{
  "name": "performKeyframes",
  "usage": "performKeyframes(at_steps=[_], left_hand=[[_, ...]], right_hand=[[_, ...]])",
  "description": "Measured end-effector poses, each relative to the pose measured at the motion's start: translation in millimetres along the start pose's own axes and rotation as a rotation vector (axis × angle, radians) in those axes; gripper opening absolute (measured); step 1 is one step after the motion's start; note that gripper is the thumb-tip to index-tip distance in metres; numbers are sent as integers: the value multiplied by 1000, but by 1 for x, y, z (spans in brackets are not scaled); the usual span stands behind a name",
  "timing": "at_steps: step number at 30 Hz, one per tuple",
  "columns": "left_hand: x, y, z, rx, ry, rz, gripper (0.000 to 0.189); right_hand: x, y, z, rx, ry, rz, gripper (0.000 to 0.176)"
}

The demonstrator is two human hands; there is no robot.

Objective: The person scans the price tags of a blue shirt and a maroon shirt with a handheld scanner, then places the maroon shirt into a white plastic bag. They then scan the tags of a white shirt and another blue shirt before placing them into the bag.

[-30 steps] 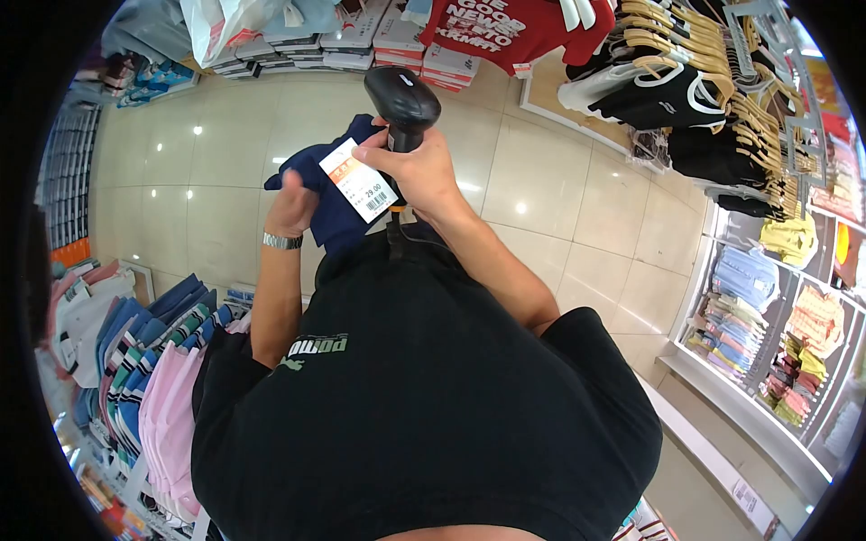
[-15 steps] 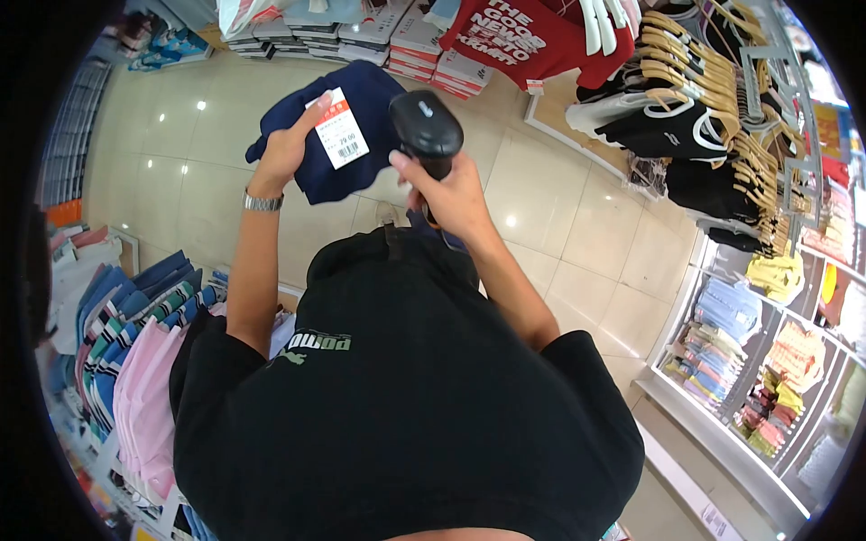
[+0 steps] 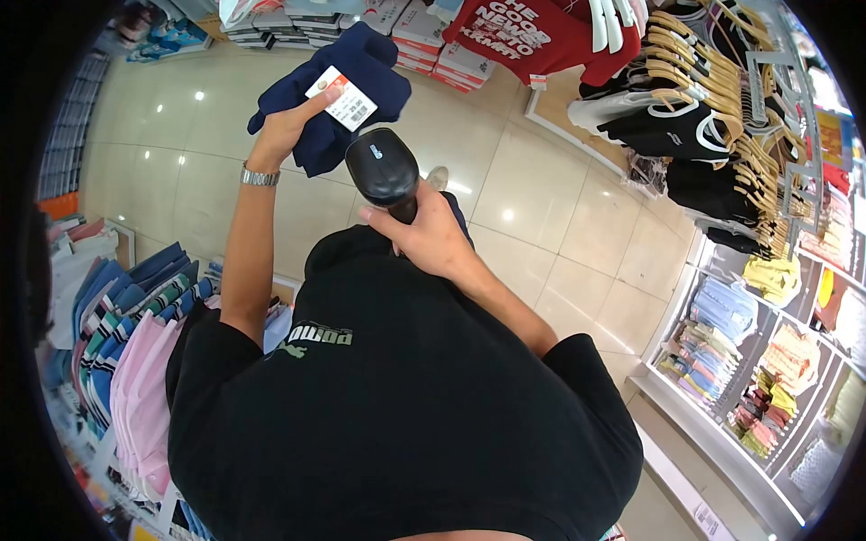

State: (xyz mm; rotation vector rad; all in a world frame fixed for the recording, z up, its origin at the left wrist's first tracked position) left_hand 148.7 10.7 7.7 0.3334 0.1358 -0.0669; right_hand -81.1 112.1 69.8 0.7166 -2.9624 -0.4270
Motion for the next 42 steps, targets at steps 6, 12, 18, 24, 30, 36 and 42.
performKeyframes(at_steps=[6, 12, 18, 24, 30, 36, 42], left_hand=[[2, 2, -12, 50, 53, -80, 34], [4, 7, -22, 239, 85, -108, 38], [14, -2, -37, 291, -23, -76, 40], [26, -14, -46, 315, -130, -71, 36], [28, -18, -48, 311, -99, -57, 35], [29, -20, -51, 351, -96, -55, 35], [31, -24, -56, 334, -101, -58, 42]], right_hand=[[-2, -3, -1, -11, 60, -10, 39], [-3, -3, 4, -41, 102, -68, 46], [-6, -2, 2, -73, 100, -100, 46], [-6, 0, -7, -76, 177, -112, 47], [-5, 1, -7, -78, 186, -110, 46], [-3, 2, -9, -58, 176, -97, 45], [-2, 1, -9, -67, 157, -101, 44]])
Point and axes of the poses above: each hand's wrist, its own y-axis away from the middle knuckle, its own x-axis out of the back of the hand, z = x × y, the point moved 4 cm from there along -y, towards the middle knuckle, and after that the axes turned 13 degrees about x, right-handed, at the moved point
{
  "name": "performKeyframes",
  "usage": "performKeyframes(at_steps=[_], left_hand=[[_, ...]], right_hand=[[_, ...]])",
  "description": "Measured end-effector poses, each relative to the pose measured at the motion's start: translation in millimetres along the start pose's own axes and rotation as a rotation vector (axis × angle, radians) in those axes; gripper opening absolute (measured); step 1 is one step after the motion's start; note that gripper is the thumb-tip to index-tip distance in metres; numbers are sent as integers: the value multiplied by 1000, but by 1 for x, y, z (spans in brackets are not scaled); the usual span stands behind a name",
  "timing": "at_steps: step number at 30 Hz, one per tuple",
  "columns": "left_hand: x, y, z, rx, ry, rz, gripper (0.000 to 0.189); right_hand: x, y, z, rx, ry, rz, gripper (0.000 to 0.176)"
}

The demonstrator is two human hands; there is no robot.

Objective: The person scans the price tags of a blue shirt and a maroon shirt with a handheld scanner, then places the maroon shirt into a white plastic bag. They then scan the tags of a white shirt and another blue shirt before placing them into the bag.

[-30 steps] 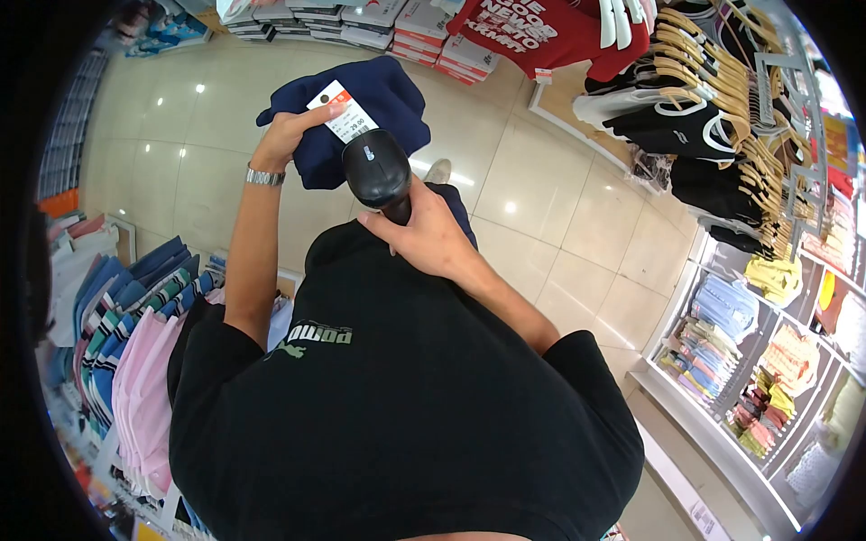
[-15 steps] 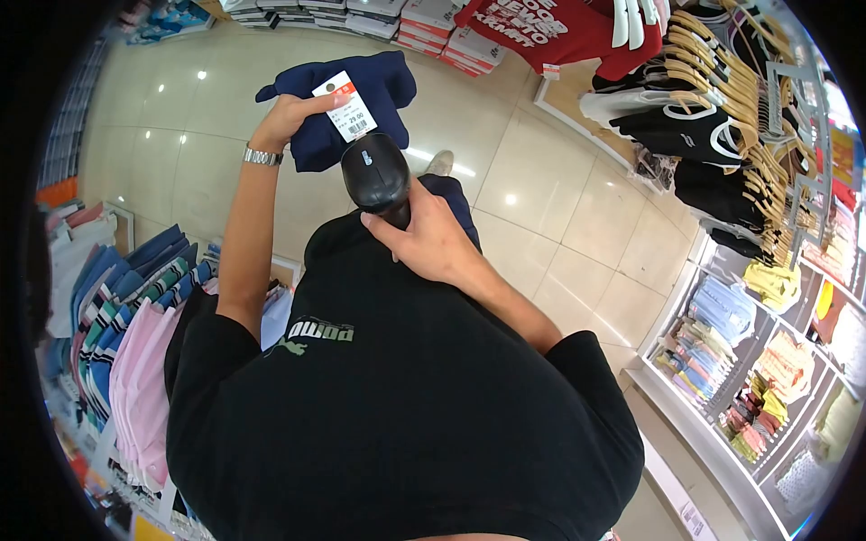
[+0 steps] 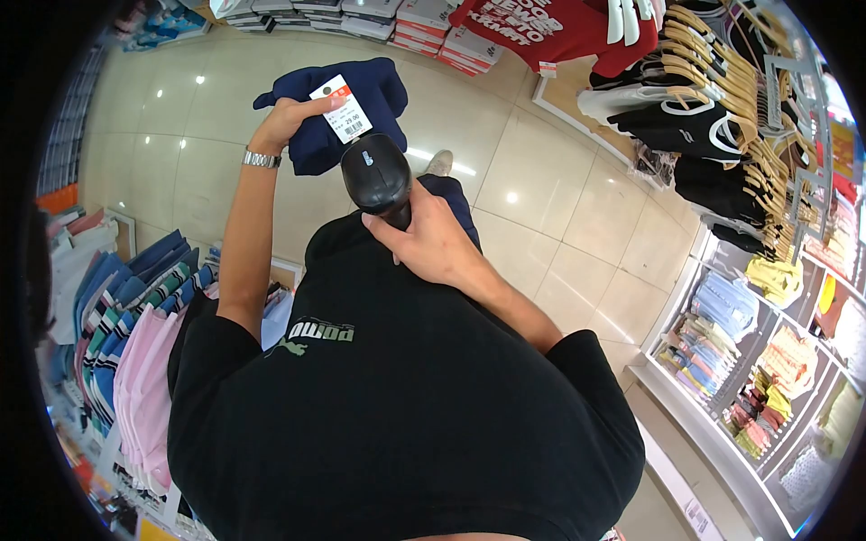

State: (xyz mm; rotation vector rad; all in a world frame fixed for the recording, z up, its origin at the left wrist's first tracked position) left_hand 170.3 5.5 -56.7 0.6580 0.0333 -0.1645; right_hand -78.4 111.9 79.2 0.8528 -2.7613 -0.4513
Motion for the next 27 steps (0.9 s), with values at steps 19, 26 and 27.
performKeyframes(at_steps=[19, 26, 27], left_hand=[[-6, 6, 5, 28, -5, 6, 45], [-6, -18, -23, -22, -631, 70, 44], [-28, 8, 6, -214, -648, -9, 48]], right_hand=[[3, -3, 0, -34, 19, -44, 42], [13, -12, 30, 68, -71, 150, 36], [18, -13, 13, 47, -141, 199, 32]])
Point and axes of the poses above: each hand's wrist, its own y-axis away from the middle knuckle, its own x-axis out of the back of the hand, z = x × y, the point moved 4 cm from there along -y, towards the middle knuckle, and after that the axes turned 13 degrees about x, right-handed, at the moved point
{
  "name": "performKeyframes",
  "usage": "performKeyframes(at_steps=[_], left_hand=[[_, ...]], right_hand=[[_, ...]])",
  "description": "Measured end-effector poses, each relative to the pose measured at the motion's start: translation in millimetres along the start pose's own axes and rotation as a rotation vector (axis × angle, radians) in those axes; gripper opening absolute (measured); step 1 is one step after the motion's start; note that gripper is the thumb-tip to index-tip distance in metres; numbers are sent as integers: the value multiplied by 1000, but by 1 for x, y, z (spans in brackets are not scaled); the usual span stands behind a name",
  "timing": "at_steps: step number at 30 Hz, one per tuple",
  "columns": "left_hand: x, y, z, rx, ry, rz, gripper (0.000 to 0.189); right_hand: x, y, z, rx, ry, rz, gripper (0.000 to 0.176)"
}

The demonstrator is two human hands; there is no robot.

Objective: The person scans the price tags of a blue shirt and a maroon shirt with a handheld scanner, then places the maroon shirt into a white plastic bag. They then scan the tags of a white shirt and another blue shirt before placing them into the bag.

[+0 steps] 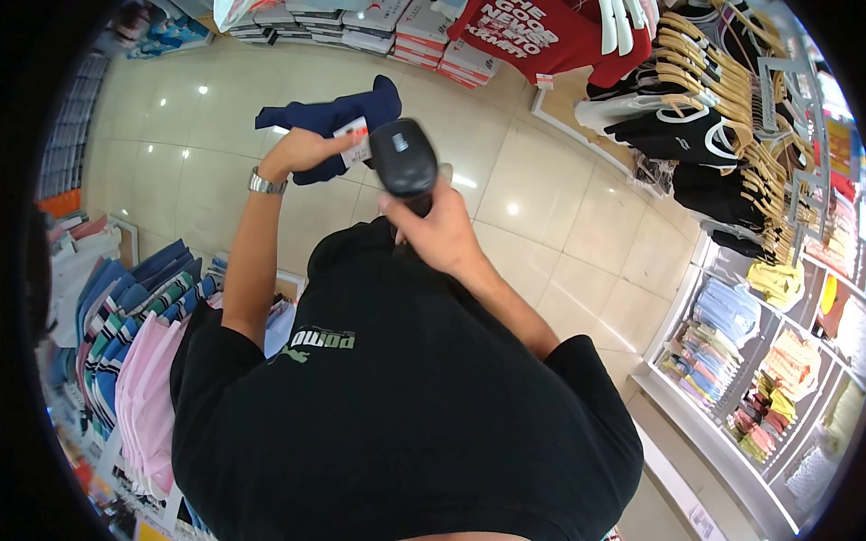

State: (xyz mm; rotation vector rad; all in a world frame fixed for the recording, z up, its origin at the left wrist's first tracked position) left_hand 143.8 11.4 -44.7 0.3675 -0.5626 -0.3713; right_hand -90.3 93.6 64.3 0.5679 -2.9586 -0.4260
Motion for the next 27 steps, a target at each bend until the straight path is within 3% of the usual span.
performKeyframes(at_steps=[1, 2, 7, 11, 14, 16, 20, 22, 25, 27], left_hand=[[2, 19, 41, -204, -8, -14, 52], [-4, 22, 49, -320, 1, 1, 42], [-29, 34, 71, -421, -242, -59, 41], [-38, 34, 78, -217, -96, -285, 41], [-50, 28, 87, -168, 43, -322, 44], [-55, 30, 102, -151, 132, -318, 41], [-59, 26, 119, -279, 160, -251, 43], [-53, 21, 130, -204, 192, -318, 43], [-48, 7, 116, -152, 260, -295, 32], [-36, -1, 98, 34, 291, -303, 29]], right_hand=[[6, -5, 6, 59, -33, 62, 27], [13, -12, 18, 115, -64, 126, 23], [52, -62, 46, 190, -27, 234, 32], [79, -99, 76, 67, 177, 81, 48], [87, -124, 121, 91, -247, -177, 46], [82, -138, 140, -15, -495, -300, 47], [75, -160, 157, -218, -587, -420, 45], [74, -170, 156, -266, -644, -441, 42], [89, -192, 140, -82, -754, -508, 35], [106, -201, 114, -16, -782, -437, 36]])
Point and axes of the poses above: each hand's wrist, its own y-axis away from the middle knuckle, its own x-axis out of the back of the hand, z = x × y, the point moved 4 cm from there along -y, towards the middle knuckle, and after that the axes turned 13 degrees about x, right-handed, at the moved point
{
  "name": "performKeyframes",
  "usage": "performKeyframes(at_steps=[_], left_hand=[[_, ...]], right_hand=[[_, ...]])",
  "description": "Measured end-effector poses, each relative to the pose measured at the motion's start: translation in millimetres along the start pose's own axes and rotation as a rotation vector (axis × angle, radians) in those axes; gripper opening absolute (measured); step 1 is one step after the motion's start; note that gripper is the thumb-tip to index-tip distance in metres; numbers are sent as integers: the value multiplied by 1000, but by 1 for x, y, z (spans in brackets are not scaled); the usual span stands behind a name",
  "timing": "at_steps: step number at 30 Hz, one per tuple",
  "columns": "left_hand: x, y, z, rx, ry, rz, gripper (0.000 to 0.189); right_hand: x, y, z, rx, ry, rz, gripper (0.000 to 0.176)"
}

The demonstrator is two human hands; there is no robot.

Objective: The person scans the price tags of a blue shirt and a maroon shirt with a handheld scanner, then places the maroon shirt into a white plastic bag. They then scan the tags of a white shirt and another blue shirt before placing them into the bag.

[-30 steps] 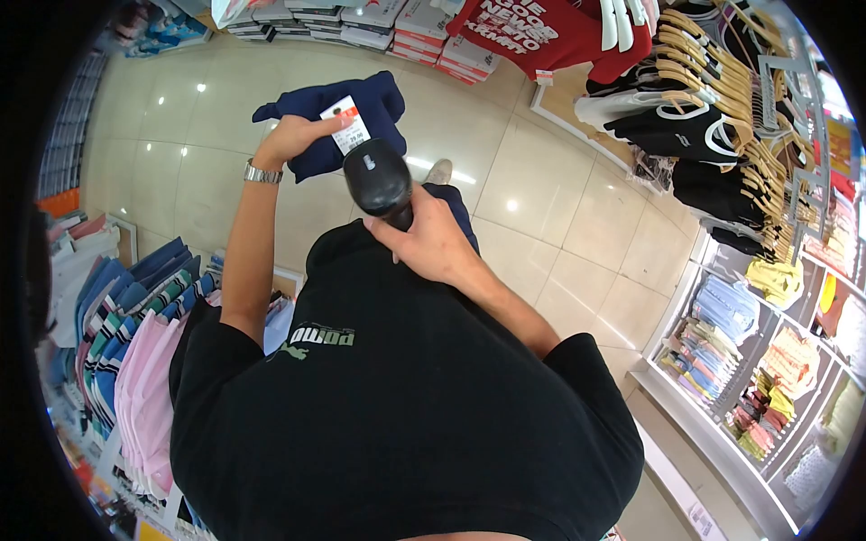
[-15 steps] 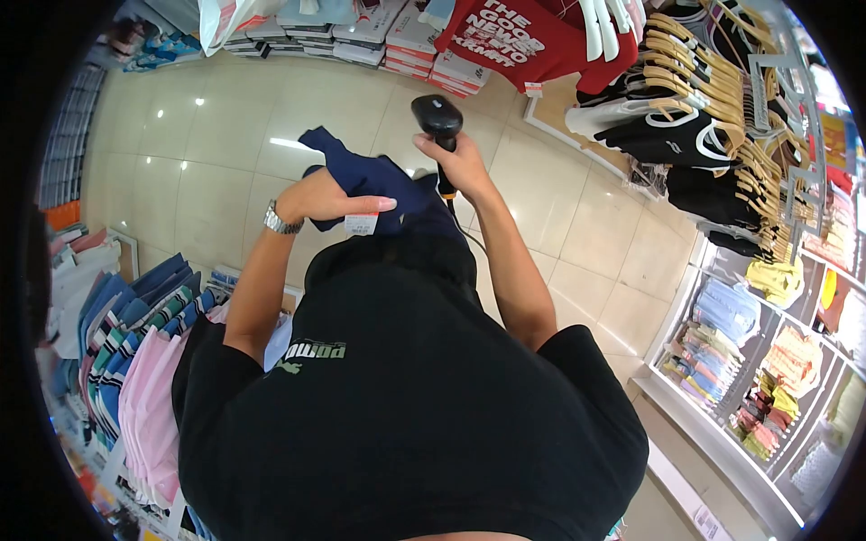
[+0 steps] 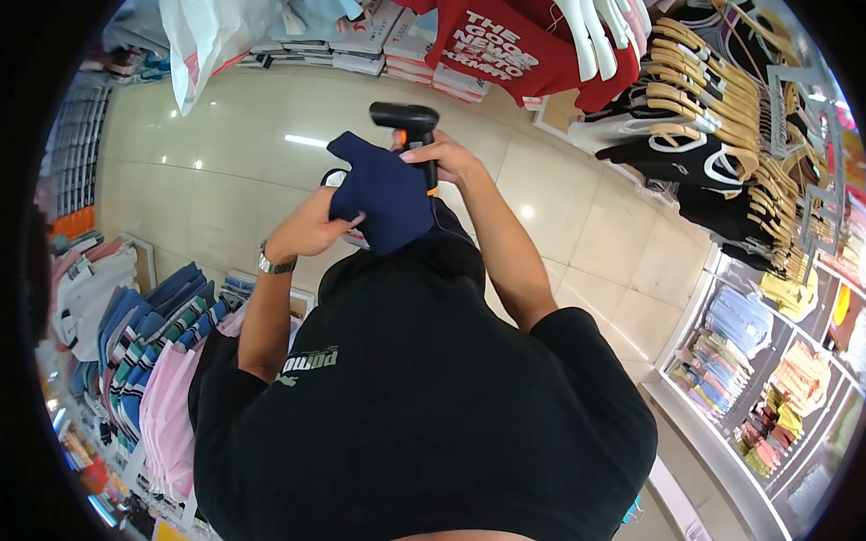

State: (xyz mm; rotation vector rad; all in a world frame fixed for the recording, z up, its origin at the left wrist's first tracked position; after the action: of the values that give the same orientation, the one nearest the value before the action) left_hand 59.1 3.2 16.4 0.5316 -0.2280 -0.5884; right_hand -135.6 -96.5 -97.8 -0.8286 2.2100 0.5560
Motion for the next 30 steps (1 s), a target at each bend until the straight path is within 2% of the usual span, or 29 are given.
performKeyframes(at_steps=[1, 5, 6, 9, 12, 15, 16, 18, 19, 20, 21, 23, 25, 26, 29, 30], left_hand=[[8, -1, -7, 88, 30, 7, 28], [22, -8, -29, 51, 355, 126, 40], [22, -10, -29, 116, 424, 116, 50], [17, -19, -8, 23, 302, 225, 58], [10, -27, 11, 99, 26, 338, 61], [-2, -65, 0, -47, 91, 486, 52], [1, -73, 5, -135, 24, 637, 48], [13, -88, -14, -111, 136, 649, 38], [20, -82, -5, -189, 141, 761, 36], [25, -76, 4, -264, 138, 876, 34], [32, -73, -2, -189, 100, 872, 33], [47, -67, 9, -219, 486, 786, 34], [54, -56, 26, -273, 964, 630, 32], [55, -46, 45, -307, 717, 828, 27], [63, -27, 91, -515, 686, 752, 26], [67, -24, 96, -503, 834, 678, 31]], right_hand=[[2, -2, -15, 48, 6, 5, 38], [-20, -10, -84, 200, 145, 60, 37], [-30, -11, -101, 230, 169, 85, 37], [-73, -21, -137, 285, 204, 47, 35], [-122, -33, -160, 351, 271, -109, 38], [-156, -43, -170, 436, 438, -297, 37], [-167, -43, -173, 417, 427, -322, 37], [-179, -41, -180, 414, 431, -367, 37], [-181, -38, -187, 408, 475, -398, 36], [-170, -35, -190, 344, 546, -423, 45], [-157, -29, -194, 279, 617, -444, 55], [-159, -11, -220, 181, 643, -575, 63], [-147, -11, -230, 449, 779, -806, 76], [-140, -10, -235, 599, 828, -899, 83], [-125, -21, -234, 487, 637, -363, 69], [-123, -29, -227, 540, 707, -231, 68]])
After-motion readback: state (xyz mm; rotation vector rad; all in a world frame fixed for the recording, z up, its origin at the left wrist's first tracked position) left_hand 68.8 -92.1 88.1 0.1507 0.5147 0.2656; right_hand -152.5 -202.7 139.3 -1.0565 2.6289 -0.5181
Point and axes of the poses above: each hand's wrist, its own y-axis away from the middle knuckle, its own x-axis out of the back of the hand, z = x × y, the point moved 4 cm from there along -y, towards the middle knuckle, and after that the axes turned 13 degrees about x, right-handed, at the moved point
